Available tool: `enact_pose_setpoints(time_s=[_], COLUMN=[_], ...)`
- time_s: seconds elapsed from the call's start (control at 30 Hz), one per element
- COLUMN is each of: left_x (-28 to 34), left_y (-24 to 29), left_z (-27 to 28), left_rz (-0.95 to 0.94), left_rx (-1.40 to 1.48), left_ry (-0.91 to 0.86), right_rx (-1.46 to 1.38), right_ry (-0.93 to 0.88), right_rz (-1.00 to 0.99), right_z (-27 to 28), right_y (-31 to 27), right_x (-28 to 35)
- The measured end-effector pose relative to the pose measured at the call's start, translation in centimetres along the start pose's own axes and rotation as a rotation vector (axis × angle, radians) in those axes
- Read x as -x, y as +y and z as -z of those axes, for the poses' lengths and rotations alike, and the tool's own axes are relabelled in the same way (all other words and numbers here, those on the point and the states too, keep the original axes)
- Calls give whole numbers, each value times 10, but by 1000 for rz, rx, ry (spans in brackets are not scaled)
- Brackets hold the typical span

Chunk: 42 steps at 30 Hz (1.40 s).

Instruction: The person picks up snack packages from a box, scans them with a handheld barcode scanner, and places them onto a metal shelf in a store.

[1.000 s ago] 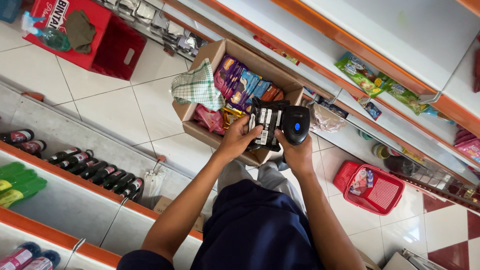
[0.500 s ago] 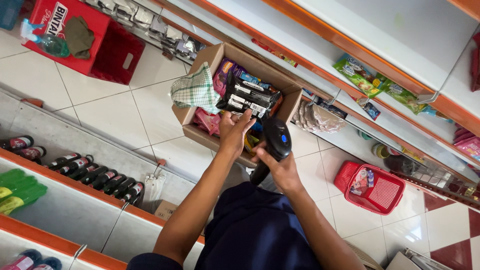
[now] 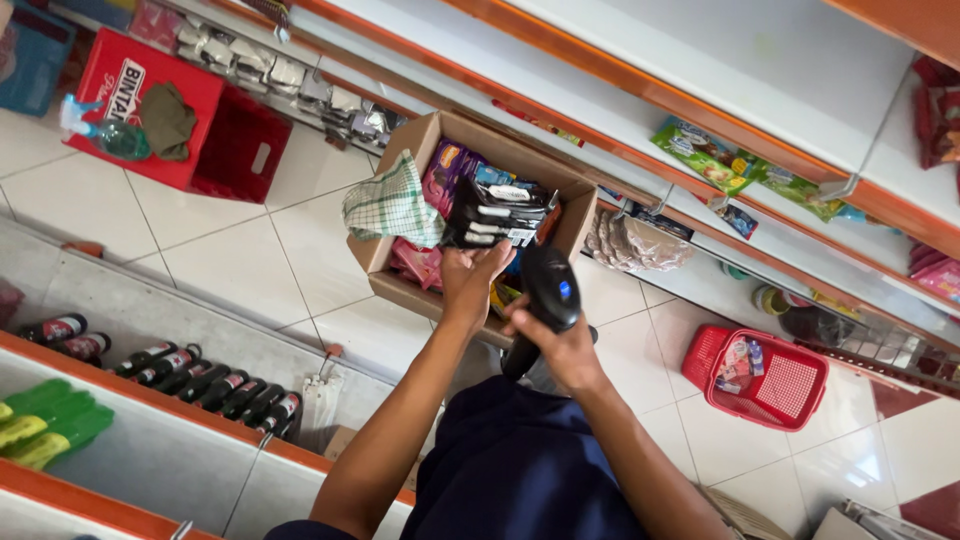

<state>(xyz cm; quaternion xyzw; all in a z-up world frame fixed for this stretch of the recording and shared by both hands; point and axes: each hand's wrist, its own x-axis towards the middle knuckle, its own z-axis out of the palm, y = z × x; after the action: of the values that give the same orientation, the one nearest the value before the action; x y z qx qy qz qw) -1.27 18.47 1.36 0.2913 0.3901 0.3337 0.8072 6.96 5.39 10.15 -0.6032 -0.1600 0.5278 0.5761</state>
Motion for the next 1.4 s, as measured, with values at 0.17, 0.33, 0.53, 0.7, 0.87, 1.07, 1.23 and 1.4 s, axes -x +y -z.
enact_pose_setpoints(time_s=[0.17, 0.33, 0.53, 0.7, 0.87, 1.07, 1.23, 1.4], left_x=[26, 53, 66, 69, 94, 118, 136, 154], left_y=[32, 55, 32, 6, 2, -21, -64, -89], left_z=[-29, -77, -122, -161, -235, -316, -383, -458], left_rz=[-375, -950, -821, -270, -71, -231, -395, -417], left_rx=[-402, -800, -690, -373, -268, -329, -161, -66], left_ry=[-146, -381, -559, -737, -833, -922, -886, -867], right_rx=[-417, -639, -534, -473, -258, -777, -709, -623], right_ry=[110, 282, 290, 308, 265, 110, 160, 399], right_rz=[92, 99, 102, 198, 377, 624, 893, 963], right_z=[39, 83, 130, 180, 237, 312, 345, 386], right_y=[7, -11, -40, -56, -70, -47, -79, -129], right_x=[-6, 6, 36, 62, 94, 126, 159, 183])
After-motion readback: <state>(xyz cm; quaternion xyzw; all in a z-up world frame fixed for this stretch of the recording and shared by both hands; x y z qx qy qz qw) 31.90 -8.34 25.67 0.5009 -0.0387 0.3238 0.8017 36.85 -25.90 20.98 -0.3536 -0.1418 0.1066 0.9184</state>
